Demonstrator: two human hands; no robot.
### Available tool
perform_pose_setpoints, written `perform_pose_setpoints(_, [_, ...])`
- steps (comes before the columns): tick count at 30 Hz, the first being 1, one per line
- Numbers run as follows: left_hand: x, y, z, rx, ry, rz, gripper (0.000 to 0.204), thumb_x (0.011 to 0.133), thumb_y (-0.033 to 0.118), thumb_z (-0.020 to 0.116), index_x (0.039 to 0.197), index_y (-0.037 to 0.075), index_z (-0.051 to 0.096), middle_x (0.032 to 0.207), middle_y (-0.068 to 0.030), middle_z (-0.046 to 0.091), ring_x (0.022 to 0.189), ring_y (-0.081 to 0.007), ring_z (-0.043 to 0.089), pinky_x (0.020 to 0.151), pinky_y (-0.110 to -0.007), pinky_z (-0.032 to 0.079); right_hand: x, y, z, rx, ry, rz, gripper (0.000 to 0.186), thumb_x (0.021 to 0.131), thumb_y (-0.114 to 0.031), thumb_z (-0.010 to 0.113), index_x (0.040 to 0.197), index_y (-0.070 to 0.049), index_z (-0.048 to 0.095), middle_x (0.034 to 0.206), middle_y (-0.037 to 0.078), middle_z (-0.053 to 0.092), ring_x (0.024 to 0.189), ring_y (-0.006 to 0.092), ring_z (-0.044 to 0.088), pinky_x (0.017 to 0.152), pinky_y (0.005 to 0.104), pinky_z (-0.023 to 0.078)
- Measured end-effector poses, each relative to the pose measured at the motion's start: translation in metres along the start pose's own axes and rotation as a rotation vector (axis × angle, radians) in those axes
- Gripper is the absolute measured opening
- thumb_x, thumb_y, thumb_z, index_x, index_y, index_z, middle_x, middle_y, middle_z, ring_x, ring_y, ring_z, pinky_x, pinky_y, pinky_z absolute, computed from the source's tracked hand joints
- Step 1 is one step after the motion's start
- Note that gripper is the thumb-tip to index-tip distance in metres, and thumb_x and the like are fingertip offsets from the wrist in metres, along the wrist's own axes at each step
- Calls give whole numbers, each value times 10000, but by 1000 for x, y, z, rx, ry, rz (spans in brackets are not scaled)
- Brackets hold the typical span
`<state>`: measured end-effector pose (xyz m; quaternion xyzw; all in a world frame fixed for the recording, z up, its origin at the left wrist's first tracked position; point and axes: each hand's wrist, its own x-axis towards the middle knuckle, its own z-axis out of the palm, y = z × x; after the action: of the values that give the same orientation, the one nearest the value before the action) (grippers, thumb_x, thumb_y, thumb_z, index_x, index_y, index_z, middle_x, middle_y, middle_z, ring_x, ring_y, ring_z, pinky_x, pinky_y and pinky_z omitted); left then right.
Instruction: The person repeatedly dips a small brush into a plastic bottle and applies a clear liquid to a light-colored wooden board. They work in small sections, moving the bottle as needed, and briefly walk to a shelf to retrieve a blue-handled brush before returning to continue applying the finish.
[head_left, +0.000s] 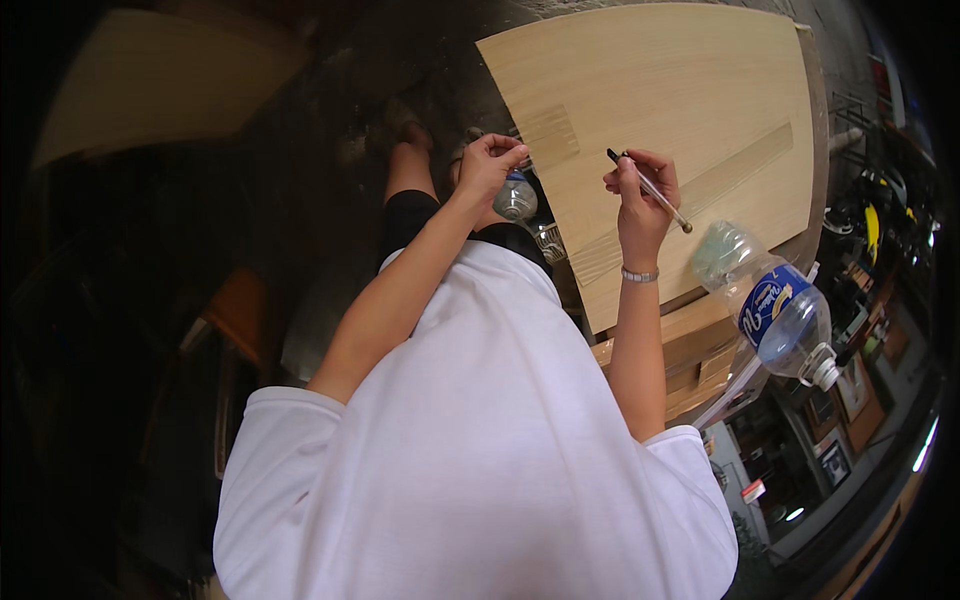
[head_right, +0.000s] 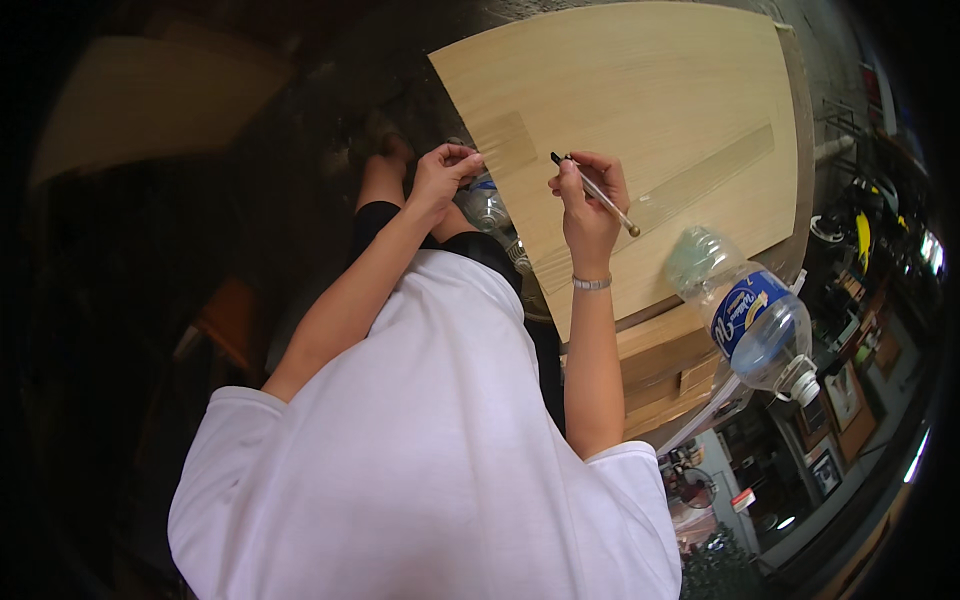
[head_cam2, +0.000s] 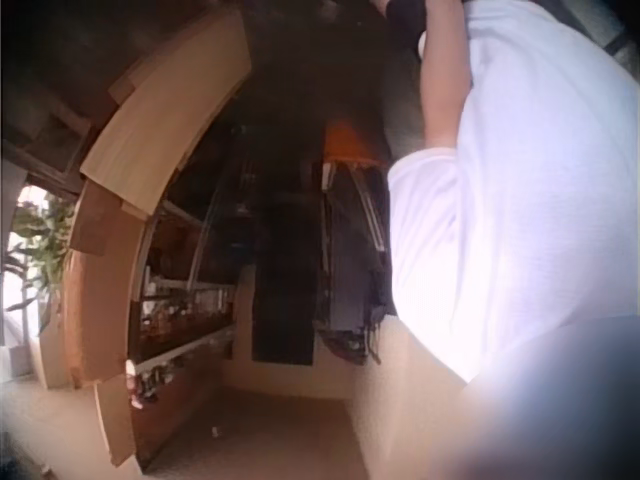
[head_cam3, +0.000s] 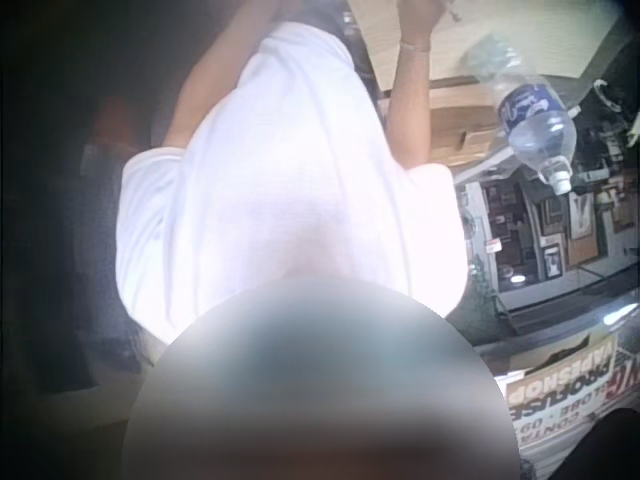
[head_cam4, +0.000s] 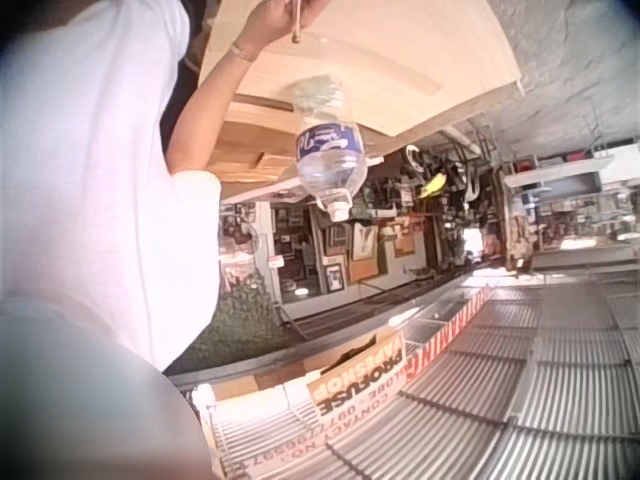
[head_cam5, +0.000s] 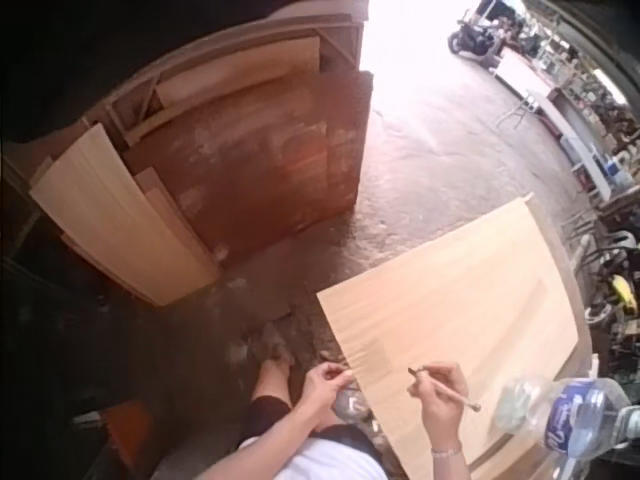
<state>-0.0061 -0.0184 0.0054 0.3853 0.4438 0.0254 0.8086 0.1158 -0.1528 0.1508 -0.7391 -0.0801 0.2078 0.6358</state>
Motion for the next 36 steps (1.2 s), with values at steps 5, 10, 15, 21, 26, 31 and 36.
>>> perform_pose_setpoints(5, [5,4,-6,-11,36,47,207,833,127,771,954,8,653,848,-43,686,760,-108,655,698,-223,522,31,26,18,-83,-231,-6,147,933,-64,630,1049,-1,564,811,79,669,664,108,652,585,225,528])
perform_pose_setpoints(10, [9,6,-3,0,68,94,211,829,119,772,956,-3,656,849,-45,686,740,-96,640,653,-223,499,56,44,30,-44,-386,-4,137,943,-65,621,1027,-12,527,800,86,675,657,113,643,562,227,504])
perform_pose_setpoints(15, [4,7,1,-155,104,93,177,789,51,767,905,-26,658,785,-59,680,710,-112,634,664,-242,513,69,60,40,-163,-451,-42,127,955,-85,611,1017,-18,523,773,86,674,651,113,632,555,232,491])
perform_pose_setpoints(21, [11,7,-2,-77,107,100,204,818,93,761,969,-9,669,832,-33,687,720,-84,615,621,-219,471,81,68,57,-452,-559,-76,129,952,-96,612,1015,-2,550,749,67,669,641,98,621,558,221,486])
perform_pose_setpoints(26, [14,3,-2,-9,152,123,190,798,84,771,929,-22,682,822,-54,700,717,-95,633,646,-233,497,85,70,73,-618,-652,-132,116,945,-106,613,899,-4,582,711,54,669,622,88,624,546,232,480])
perform_pose_setpoints(31, [16,-2,0,11,197,139,164,789,66,773,896,-27,690,814,-70,708,727,-105,651,684,-237,516,91,69,85,-744,-692,-275,111,881,-91,652,854,-20,571,687,124,636,613,262,648,567,314,485])
perform_pose_setpoints(36, [19,-5,2,53,210,122,152,788,59,772,888,-24,692,809,-75,712,722,-109,656,677,-238,520,92,61,89,-770,-760,-339,117,841,-57,655,831,-23,544,679,152,607,611,312,625,558,333,468])
